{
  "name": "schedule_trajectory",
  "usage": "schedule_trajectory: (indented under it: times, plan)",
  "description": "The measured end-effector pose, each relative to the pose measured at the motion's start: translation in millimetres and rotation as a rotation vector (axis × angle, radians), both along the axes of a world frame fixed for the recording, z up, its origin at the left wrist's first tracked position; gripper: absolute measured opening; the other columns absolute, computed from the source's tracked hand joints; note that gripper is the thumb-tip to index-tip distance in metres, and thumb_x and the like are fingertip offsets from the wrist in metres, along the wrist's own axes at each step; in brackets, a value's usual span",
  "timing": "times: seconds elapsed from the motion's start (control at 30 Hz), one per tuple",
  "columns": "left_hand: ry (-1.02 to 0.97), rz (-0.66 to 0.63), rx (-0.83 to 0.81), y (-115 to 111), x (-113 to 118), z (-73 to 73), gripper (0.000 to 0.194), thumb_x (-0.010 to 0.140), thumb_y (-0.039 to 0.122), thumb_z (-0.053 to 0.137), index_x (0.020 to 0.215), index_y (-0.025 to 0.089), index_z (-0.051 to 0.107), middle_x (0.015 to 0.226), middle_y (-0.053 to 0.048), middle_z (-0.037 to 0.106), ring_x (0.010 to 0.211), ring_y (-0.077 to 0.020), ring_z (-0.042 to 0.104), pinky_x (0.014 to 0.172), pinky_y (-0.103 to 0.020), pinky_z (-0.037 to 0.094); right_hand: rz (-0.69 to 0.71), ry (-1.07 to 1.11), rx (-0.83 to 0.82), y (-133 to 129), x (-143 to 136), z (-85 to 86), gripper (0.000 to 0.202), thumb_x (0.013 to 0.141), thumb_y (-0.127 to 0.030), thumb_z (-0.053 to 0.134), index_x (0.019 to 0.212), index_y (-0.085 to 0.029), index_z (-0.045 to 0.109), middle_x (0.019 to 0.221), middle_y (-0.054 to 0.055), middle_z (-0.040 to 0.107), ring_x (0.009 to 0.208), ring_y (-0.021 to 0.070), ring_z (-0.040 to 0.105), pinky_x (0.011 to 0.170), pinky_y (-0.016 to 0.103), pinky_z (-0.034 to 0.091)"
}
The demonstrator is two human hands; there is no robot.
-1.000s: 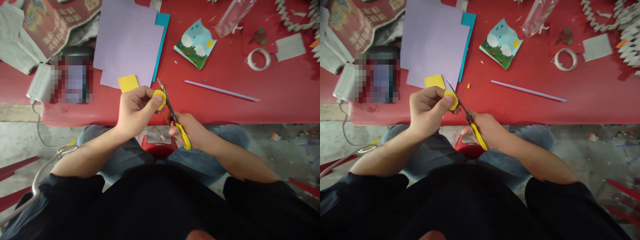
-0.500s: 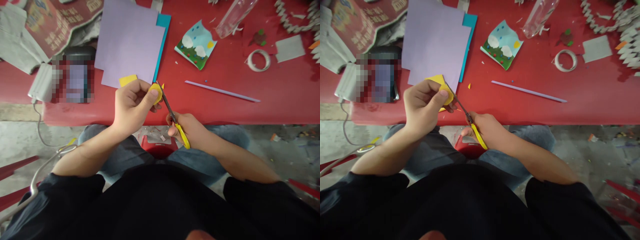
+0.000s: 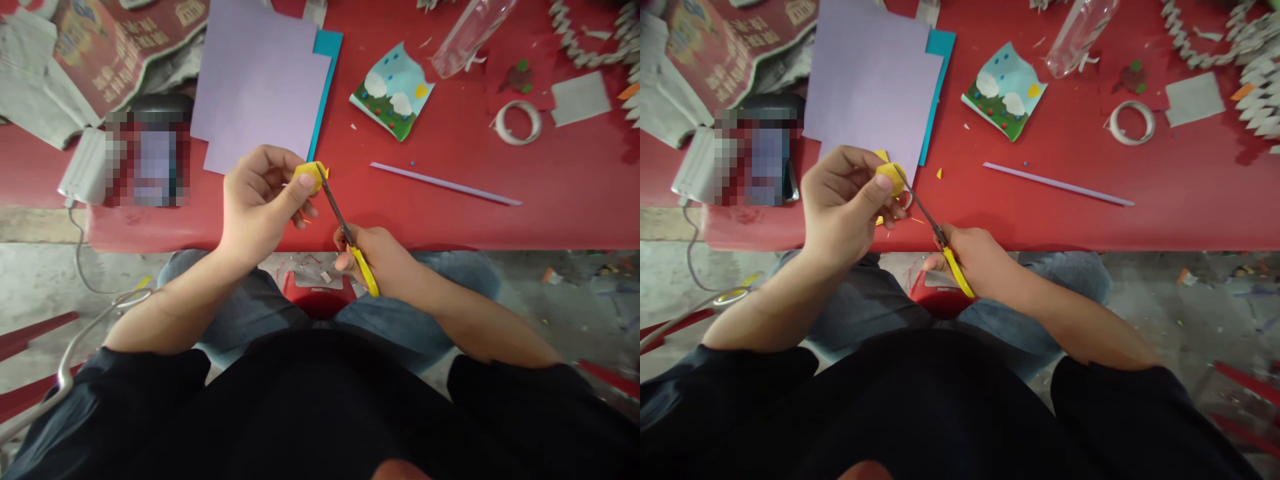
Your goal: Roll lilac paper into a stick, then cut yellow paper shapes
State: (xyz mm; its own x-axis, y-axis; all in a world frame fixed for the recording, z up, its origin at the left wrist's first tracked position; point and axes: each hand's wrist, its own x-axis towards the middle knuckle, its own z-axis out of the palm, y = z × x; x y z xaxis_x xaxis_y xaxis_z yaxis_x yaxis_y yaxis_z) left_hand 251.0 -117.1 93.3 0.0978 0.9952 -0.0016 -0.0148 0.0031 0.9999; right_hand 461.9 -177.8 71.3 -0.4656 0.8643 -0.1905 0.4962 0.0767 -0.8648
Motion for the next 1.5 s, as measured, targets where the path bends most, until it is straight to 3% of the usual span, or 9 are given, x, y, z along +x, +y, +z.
schedule_trajectory:
  times: [0.2, 0.5, 0.77, 1.07, 1.33, 1.5]
  plan:
    - [-0.029, -0.064, -0.083, 0, 1, -4.7, 0.034, 0.091, 0.048, 0.084, 0.085, 0.017, 0.070, 0.076, -0.006, 0.077, 0.053, -0.0133, 0.070, 0.042, -0.022, 0.054, -0.011, 0.029, -0.009, 0, 0, -0.3, 0.048, 0.101, -0.069, 0.057, 0.092, -0.022, 0.051, 0.068, -0.004, 0.049, 0.059, 0.0136, 0.042, 0.063, 0.029, 0.028]
    - [0.054, -0.032, 0.003, -3, 2, 1.4, 0.034, 0.094, 0.047, 0.080, 0.082, 0.018, 0.068, 0.072, -0.003, 0.075, 0.051, -0.0123, 0.069, 0.042, -0.021, 0.054, -0.016, 0.048, -0.027, -2, -1, 0.5, 0.047, 0.101, -0.067, 0.059, 0.091, -0.021, 0.053, 0.068, -0.004, 0.048, 0.058, 0.0125, 0.040, 0.063, 0.029, 0.027]
    - [-0.005, 0.006, 0.019, 1, -1, -1.1, 0.027, 0.094, 0.040, 0.081, 0.082, 0.020, 0.067, 0.069, -0.002, 0.074, 0.050, -0.0119, 0.068, 0.041, -0.022, 0.048, 0.010, 0.028, -0.021, -1, -1, -0.6, 0.044, 0.101, -0.063, 0.059, 0.090, -0.021, 0.052, 0.068, -0.004, 0.048, 0.058, 0.0119, 0.040, 0.062, 0.028, 0.027]
    - [0.000, 0.020, 0.059, -1, -1, -3.2, 0.026, 0.094, 0.040, 0.081, 0.083, 0.020, 0.067, 0.069, -0.001, 0.073, 0.051, -0.0112, 0.067, 0.043, -0.023, 0.050, -0.020, 0.048, -0.021, -4, -3, -0.9, 0.049, 0.100, -0.069, 0.058, 0.090, -0.022, 0.052, 0.067, -0.005, 0.049, 0.057, 0.0111, 0.040, 0.061, 0.028, 0.030]
    - [0.006, -0.043, 0.073, -6, 4, -4.3, 0.033, 0.095, 0.045, 0.079, 0.081, 0.019, 0.064, 0.069, -0.001, 0.071, 0.051, -0.0118, 0.067, 0.047, -0.024, 0.055, -0.002, 0.093, -0.070, -6, -1, -1.8, 0.067, 0.091, -0.088, 0.055, 0.095, -0.021, 0.053, 0.068, -0.003, 0.054, 0.056, 0.0121, 0.045, 0.059, 0.029, 0.033]
    - [-0.006, -0.109, 0.054, -8, 4, -6.9, 0.033, 0.094, 0.045, 0.080, 0.083, 0.019, 0.065, 0.068, -0.002, 0.071, 0.053, -0.0128, 0.068, 0.049, -0.025, 0.058, -0.004, 0.079, -0.044, -5, 0, -2.8, 0.067, 0.092, -0.088, 0.053, 0.094, -0.021, 0.053, 0.066, -0.004, 0.050, 0.057, 0.0128, 0.044, 0.059, 0.029, 0.031]
